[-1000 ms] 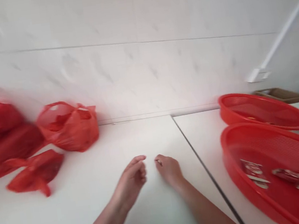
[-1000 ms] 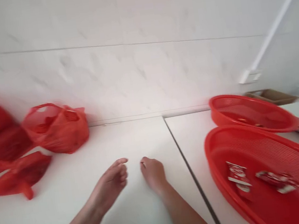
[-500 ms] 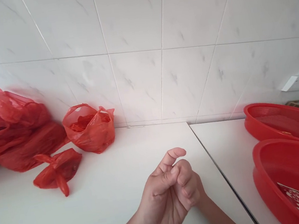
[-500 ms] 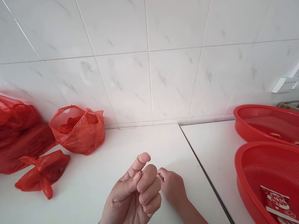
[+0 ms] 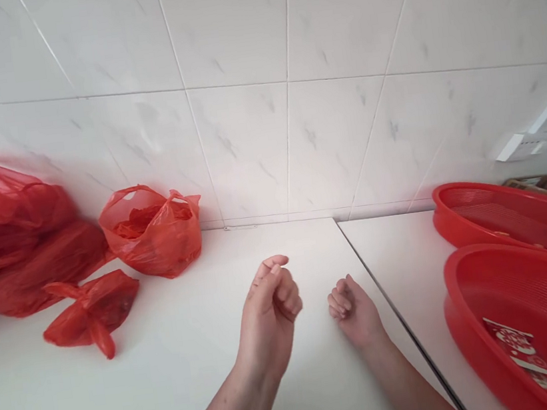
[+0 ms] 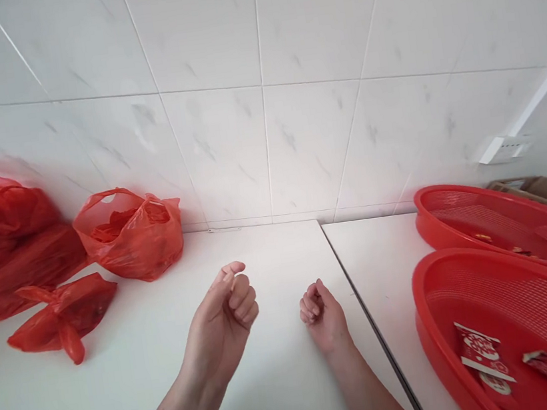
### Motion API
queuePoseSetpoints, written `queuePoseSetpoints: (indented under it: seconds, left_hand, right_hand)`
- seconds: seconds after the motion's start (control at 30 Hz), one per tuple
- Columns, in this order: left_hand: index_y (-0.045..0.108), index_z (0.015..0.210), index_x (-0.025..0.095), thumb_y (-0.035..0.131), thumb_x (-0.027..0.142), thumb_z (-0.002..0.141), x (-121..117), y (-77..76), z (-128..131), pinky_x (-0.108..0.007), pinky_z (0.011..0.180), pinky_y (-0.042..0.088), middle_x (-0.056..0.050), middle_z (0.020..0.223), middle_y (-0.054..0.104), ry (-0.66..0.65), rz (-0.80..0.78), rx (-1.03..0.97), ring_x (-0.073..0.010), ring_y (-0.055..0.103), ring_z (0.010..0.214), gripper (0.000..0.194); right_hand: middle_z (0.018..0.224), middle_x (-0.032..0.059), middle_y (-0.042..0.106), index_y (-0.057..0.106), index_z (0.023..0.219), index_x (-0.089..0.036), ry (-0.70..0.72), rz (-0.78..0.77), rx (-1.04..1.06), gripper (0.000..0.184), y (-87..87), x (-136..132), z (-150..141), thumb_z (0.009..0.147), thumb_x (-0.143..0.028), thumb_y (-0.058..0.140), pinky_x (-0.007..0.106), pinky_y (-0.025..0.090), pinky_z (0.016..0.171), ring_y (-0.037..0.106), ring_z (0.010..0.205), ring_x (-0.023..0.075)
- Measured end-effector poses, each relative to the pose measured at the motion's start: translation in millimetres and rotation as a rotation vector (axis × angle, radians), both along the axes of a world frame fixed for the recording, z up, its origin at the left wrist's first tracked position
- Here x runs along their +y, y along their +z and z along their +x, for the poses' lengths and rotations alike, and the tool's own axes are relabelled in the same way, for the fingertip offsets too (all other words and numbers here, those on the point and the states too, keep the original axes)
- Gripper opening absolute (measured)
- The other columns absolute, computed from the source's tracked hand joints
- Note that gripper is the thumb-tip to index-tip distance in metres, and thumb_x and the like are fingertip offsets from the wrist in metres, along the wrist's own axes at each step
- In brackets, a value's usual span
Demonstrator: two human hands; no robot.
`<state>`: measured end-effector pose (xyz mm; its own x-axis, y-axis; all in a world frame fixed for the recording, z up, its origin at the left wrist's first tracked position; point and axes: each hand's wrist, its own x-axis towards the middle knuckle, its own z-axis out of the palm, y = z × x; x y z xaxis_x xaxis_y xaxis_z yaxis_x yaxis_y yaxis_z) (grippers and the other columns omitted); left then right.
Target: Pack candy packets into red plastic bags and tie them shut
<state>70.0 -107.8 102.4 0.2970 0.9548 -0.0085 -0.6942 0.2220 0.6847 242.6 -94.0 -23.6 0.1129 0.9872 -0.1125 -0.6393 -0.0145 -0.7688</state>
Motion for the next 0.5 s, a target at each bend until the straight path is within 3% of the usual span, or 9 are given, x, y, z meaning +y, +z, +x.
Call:
queuePoseSetpoints:
  seconds: [0.1, 0.17, 0.27, 0.37, 0.5]
  left_hand:
    - [0.049, 0.088, 0.022, 0.047, 0.039, 0.088, 17, -36.0, 8, -0.021, 0.045, 0.018, 0.007, 0.057, 0.016, 0.124, 0.058, 0.405, -0.0088, 0.014, 0.05, 0.017]
    - [0.049, 0.084, 0.021, 0.044, 0.044, 0.088, 23, -62.7, 13, -0.022, 0.046, 0.018, 0.007, 0.056, 0.018, 0.113, 0.117, 0.617, -0.0096, 0.014, 0.051, 0.023]
    - [0.051, 0.077, 0.019, 0.05, 0.046, 0.084, 28, -92.5, 18, -0.023, 0.049, 0.019, 0.007, 0.057, 0.024, 0.064, 0.168, 0.746, -0.0095, 0.018, 0.053, 0.028]
    - [0.052, 0.072, 0.019, 0.052, 0.047, 0.082, 29, -104.8, 21, -0.024, 0.051, 0.02, 0.006, 0.058, 0.028, 0.012, 0.224, 0.829, -0.0099, 0.022, 0.054, 0.03]
    - [0.052, 0.071, 0.019, 0.05, 0.048, 0.083, 31, -105.3, 21, -0.024, 0.052, 0.022, 0.005, 0.059, 0.031, -0.026, 0.273, 0.904, -0.0108, 0.025, 0.056, 0.032]
  right_hand:
    - [0.046, -0.0092, 0.018, 0.045, 0.062, -0.023, 0.007, 0.0, 0.077, 0.035, 0.6, 3, 11, 0.084, -0.048, 0.052, 0.024, 0.014, 0.043, 0.019, 0.043, 0.0082]
    - [0.047, -0.0094, 0.017, 0.045, 0.062, -0.022, 0.02, -0.003, 0.108, 0.035, -0.1, 4, 13, 0.084, -0.048, 0.052, 0.024, 0.013, 0.043, 0.018, 0.043, 0.0081]
    - [0.046, -0.0095, 0.018, 0.045, 0.062, -0.022, 0.05, -0.008, 0.143, 0.036, -0.8, 5, 12, 0.085, -0.05, 0.051, 0.023, 0.014, 0.043, 0.018, 0.043, 0.0077]
    - [0.045, -0.0096, 0.019, 0.046, 0.062, -0.022, 0.072, -0.009, 0.171, 0.038, -0.9, 5, 11, 0.085, -0.052, 0.051, 0.022, 0.014, 0.044, 0.017, 0.042, 0.0075]
    - [0.044, -0.0098, 0.02, 0.045, 0.063, -0.022, 0.099, -0.008, 0.193, 0.038, -0.9, 7, 13, 0.085, -0.052, 0.05, 0.022, 0.015, 0.045, 0.018, 0.042, 0.0074]
